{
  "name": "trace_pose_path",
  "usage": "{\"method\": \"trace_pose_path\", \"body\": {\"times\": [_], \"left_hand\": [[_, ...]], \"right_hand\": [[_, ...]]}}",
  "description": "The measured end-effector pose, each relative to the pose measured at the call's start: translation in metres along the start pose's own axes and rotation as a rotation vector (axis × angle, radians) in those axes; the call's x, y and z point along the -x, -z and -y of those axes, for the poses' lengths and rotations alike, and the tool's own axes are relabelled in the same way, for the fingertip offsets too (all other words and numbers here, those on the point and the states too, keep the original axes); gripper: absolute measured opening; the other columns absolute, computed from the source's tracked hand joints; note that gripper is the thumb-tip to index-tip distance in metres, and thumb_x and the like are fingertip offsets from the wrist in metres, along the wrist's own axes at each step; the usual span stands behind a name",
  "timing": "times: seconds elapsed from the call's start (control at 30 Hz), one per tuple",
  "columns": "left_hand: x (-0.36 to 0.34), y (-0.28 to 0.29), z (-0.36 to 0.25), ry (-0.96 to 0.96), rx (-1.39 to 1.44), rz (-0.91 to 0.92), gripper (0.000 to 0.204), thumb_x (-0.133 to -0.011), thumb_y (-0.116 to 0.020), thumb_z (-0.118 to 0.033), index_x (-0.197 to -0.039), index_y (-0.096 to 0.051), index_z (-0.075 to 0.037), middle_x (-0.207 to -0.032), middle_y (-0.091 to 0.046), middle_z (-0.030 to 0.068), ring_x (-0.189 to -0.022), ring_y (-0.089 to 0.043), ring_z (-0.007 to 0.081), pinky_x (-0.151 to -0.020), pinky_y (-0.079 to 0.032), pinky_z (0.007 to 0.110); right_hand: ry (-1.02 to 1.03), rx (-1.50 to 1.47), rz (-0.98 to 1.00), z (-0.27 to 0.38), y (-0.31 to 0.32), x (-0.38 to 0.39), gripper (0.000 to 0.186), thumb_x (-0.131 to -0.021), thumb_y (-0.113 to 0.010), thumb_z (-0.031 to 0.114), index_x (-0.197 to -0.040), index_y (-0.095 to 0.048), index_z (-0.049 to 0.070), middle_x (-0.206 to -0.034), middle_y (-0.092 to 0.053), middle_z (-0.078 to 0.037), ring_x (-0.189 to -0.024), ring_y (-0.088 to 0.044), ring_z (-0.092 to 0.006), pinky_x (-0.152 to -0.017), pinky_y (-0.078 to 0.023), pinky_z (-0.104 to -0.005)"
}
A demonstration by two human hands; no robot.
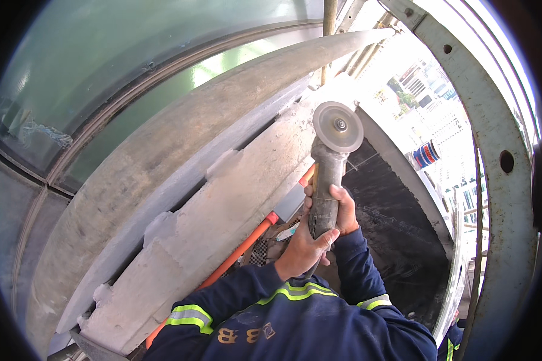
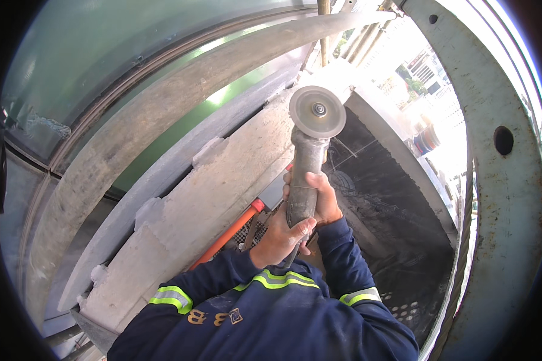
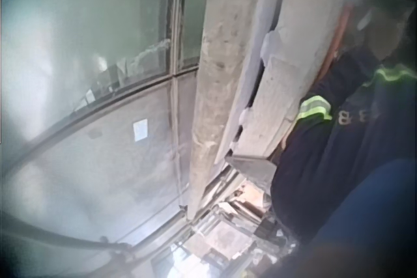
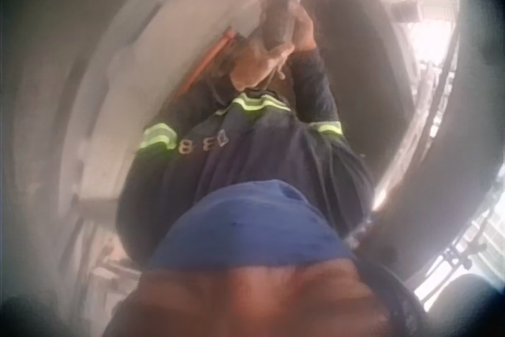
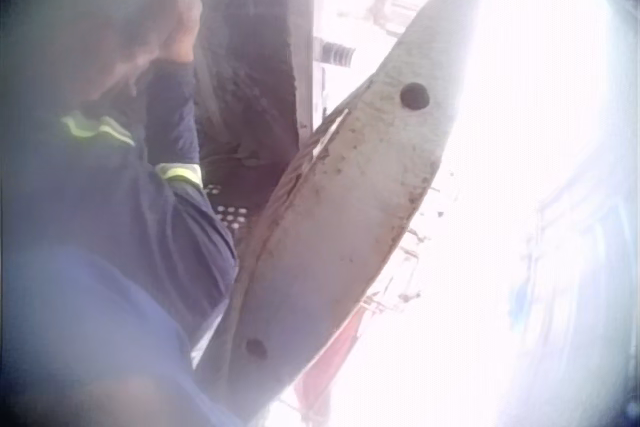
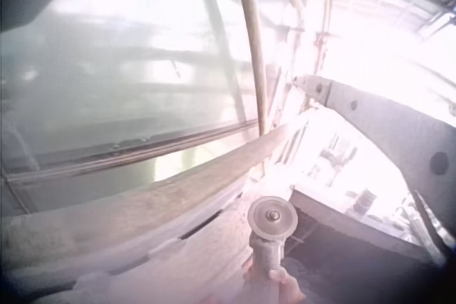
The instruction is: The person uses an angle grinder to smooth a curved concrete ledge on a high-rise building. They hold the tool with both hands and move it along the edge, generating dust. Another worker is visible nearby on the scaffolding.
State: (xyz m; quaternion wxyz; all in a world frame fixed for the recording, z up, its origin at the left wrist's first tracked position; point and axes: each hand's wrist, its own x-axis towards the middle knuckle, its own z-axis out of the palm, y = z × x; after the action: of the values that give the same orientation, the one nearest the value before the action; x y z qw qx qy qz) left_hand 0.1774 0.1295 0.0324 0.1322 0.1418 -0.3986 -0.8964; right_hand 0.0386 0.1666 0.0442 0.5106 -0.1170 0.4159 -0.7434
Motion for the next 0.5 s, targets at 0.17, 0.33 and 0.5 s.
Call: {"method": "trace_pose_path", "body": {"times": [0.17,0.33,0.5], "left_hand": [[0.008,0.030,-0.004,0.268,0.267,0.579,0.062,-0.096,-0.062,-0.056,-0.122,-0.048,-0.001,-0.092,-0.060,0.0104,-0.077,-0.064,0.0172,-0.069,-0.063,0.035],[0.006,0.045,-0.030,0.323,0.118,0.457,0.059,-0.097,-0.062,-0.053,-0.122,-0.054,0.001,-0.104,-0.063,0.0116,-0.093,-0.066,0.0191,-0.083,-0.061,0.037],[-0.013,0.034,-0.049,-0.031,-0.420,0.061,0.059,-0.094,-0.071,-0.045,-0.123,-0.054,0.003,-0.104,-0.064,0.0086,-0.094,-0.065,0.0168,-0.083,-0.056,0.032]], "right_hand": [[0.133,-0.478,0.510,-0.037,0.024,0.000,0.072,-0.078,-0.073,0.049,-0.123,-0.051,-0.002,-0.092,-0.060,-0.011,-0.082,-0.064,-0.0250,-0.077,-0.053,-0.0413],[0.128,-0.114,0.164,-0.005,-0.013,0.014,0.064,-0.081,-0.069,0.042,-0.121,-0.050,-0.004,-0.094,-0.061,-0.011,-0.080,-0.064,-0.0238,-0.075,-0.054,-0.0405],[0.219,0.558,-0.186,0.021,-0.053,-0.005,0.039,-0.085,-0.069,0.029,-0.102,-0.062,-0.005,-0.088,-0.067,-0.014,-0.074,-0.069,-0.0207,-0.070,-0.057,-0.0334]]}}
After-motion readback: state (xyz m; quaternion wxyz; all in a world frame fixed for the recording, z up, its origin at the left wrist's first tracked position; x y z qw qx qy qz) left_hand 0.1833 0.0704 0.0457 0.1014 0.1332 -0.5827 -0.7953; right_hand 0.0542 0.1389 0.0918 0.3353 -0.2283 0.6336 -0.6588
